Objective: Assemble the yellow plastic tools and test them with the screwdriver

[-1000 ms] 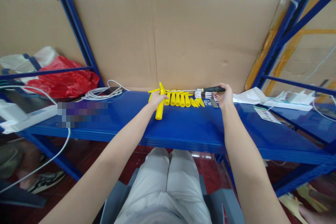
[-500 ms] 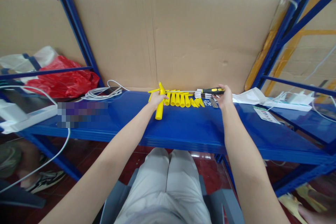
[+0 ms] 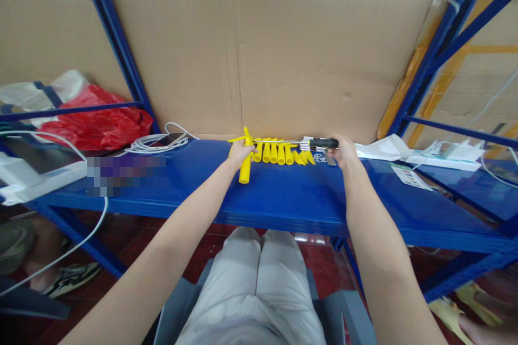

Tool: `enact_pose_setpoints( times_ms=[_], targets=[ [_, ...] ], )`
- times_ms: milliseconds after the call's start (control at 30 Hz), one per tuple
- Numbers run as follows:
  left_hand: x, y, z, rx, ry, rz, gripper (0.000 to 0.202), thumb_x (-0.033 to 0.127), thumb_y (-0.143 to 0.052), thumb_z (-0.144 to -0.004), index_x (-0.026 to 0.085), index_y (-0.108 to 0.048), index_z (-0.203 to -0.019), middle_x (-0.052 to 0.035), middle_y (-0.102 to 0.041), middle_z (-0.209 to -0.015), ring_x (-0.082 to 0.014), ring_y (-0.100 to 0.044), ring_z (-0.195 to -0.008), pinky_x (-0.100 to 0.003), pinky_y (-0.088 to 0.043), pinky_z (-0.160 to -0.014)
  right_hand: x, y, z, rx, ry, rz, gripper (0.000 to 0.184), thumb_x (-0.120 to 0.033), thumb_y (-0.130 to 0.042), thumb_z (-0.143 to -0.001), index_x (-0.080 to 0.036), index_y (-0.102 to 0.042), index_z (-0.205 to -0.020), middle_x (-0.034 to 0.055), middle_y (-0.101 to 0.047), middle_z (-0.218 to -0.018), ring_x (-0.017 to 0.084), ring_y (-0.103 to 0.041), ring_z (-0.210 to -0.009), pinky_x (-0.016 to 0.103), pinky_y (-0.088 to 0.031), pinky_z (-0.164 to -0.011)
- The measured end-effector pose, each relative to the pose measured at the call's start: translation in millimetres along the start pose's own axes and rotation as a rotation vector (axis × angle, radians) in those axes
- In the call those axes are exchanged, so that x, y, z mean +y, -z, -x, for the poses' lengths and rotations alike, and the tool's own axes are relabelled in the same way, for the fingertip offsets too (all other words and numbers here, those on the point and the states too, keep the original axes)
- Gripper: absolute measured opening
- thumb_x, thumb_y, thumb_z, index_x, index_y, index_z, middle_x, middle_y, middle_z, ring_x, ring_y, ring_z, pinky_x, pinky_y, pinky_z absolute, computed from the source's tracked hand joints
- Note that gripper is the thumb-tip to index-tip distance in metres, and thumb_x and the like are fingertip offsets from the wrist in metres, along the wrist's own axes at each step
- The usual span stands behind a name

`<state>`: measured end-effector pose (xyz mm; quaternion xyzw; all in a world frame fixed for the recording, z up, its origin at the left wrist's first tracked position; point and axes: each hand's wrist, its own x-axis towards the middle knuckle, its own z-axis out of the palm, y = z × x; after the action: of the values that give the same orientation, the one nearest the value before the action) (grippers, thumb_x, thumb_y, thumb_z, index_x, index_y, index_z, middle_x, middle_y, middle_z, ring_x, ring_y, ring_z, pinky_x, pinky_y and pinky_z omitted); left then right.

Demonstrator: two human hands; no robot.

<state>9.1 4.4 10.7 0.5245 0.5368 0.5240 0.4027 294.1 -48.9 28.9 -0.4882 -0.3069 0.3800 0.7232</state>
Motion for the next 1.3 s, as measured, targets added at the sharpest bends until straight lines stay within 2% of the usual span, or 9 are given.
enact_pose_setpoints(
  times_ms=[167,300,400,533,633,767,1067,1200,1300],
  targets=[
    [0.0,-0.8,1.3,0.001,-0.013,0.017,0.028,-0.003,-0.065,-0.063,0.013,-0.066,-0.086,0.0001,-0.065,-0.071,-0.0099,-0.058,-0.047,-0.022,-0.052,-0.049,-3.1,-1.1,6.8,0.026,0.014,-0.07,0.018,-0.012,-0.057,-0.067,-0.022,-0.053,-0.082,-0.0024,-0.055,-0.066,0.011,-0.051,-0.048,0.023,-0.047,-0.042],
    [0.3,-0.6,2.7,-0.007,-0.012,0.011,0.027,-0.003,-0.063,-0.064,0.013,-0.064,-0.085,0.0023,-0.061,-0.066,-0.0077,-0.052,-0.041,-0.022,-0.049,-0.046,-4.3,-1.4,9.4,-0.026,-0.006,-0.051,0.012,-0.024,-0.061,-0.072,-0.021,-0.052,-0.078,-0.0023,-0.052,-0.063,0.011,-0.045,-0.043,0.022,-0.036,-0.034],
    [0.1,-0.4,2.8,-0.028,-0.021,-0.001,0.024,-0.002,-0.063,-0.065,0.013,-0.064,-0.084,0.0033,-0.059,-0.063,-0.0072,-0.049,-0.039,-0.022,-0.049,-0.046,-4.5,-4.5,10.0,0.021,0.053,-0.058,0.013,-0.022,-0.063,-0.074,-0.021,-0.049,-0.075,-0.0051,-0.047,-0.058,0.007,-0.034,-0.036,0.02,-0.028,-0.031],
    [0.3,-0.9,2.7,-0.051,-0.042,0.005,0.021,-0.001,-0.063,-0.065,0.013,-0.063,-0.08,0.004,-0.058,-0.061,-0.0068,-0.048,-0.039,-0.021,-0.049,-0.046,-5.4,-6.1,8.4,0.116,0.075,-0.121,0.01,-0.015,-0.055,-0.075,-0.021,-0.048,-0.075,-0.0045,-0.048,-0.059,0.008,-0.041,-0.039,0.02,-0.035,-0.034],
    [1.2,-1.0,3.7,-0.064,-0.042,0.008,0.018,-0.001,-0.063,-0.066,0.013,-0.061,-0.076,0.0054,-0.054,-0.057,-0.0059,-0.046,-0.038,-0.019,-0.046,-0.042,-5.6,-2.5,5.8,0.088,0.036,-0.142,0.002,-0.02,-0.052,-0.079,-0.021,-0.051,-0.078,-0.003,-0.051,-0.06,0.009,-0.046,-0.042,0.02,-0.04,-0.036],
    [2.1,-0.6,4.4,-0.062,-0.029,0.005,0.019,-0.001,-0.063,-0.067,0.013,-0.061,-0.079,0.0067,-0.052,-0.054,-0.0054,-0.045,-0.037,-0.018,-0.044,-0.04,-4.6,0.7,4.6,0.029,0.028,-0.092,0.013,-0.03,-0.058,-0.08,-0.021,-0.05,-0.076,-0.0041,-0.048,-0.056,0.009,-0.039,-0.037,0.02,-0.03,-0.032],
    [0.1,-0.4,0.5,-0.053,-0.021,0.001,0.022,-0.002,-0.064,-0.066,0.012,-0.066,-0.084,0.0044,-0.056,-0.057,-0.009,-0.051,-0.041,-0.023,-0.05,-0.049,-8.4,-4.9,12.1,0.062,0.027,-0.11,0.01,-0.013,-0.045,-0.08,-0.019,-0.051,-0.076,-0.0012,-0.052,-0.057,0.01,-0.043,-0.04,0.02,-0.038,-0.038],
    [0.5,-0.4,1.3,-0.05,-0.019,0.008,0.019,-0.002,-0.064,-0.065,0.012,-0.063,-0.079,0.0052,-0.053,-0.055,-0.0082,-0.049,-0.039,-0.022,-0.048,-0.046,-7.1,-3.8,7.7,0.025,0.047,-0.142,0.005,-0.016,-0.049,-0.079,-0.019,-0.052,-0.077,-0.0006,-0.053,-0.061,0.011,-0.05,-0.046,0.021,-0.045,-0.044],
    [1.0,-0.5,2.3,-0.049,-0.023,0.015,0.019,-0.002,-0.064,-0.065,0.012,-0.063,-0.077,0.0049,-0.054,-0.056,-0.0084,-0.049,-0.04,-0.023,-0.049,-0.047,-4.5,-4.1,5.8,0.047,0.074,-0.135,0.006,-0.022,-0.055,-0.081,-0.02,-0.05,-0.077,-0.0025,-0.052,-0.061,0.009,-0.047,-0.043,0.02,-0.041,-0.04]
  ],
)
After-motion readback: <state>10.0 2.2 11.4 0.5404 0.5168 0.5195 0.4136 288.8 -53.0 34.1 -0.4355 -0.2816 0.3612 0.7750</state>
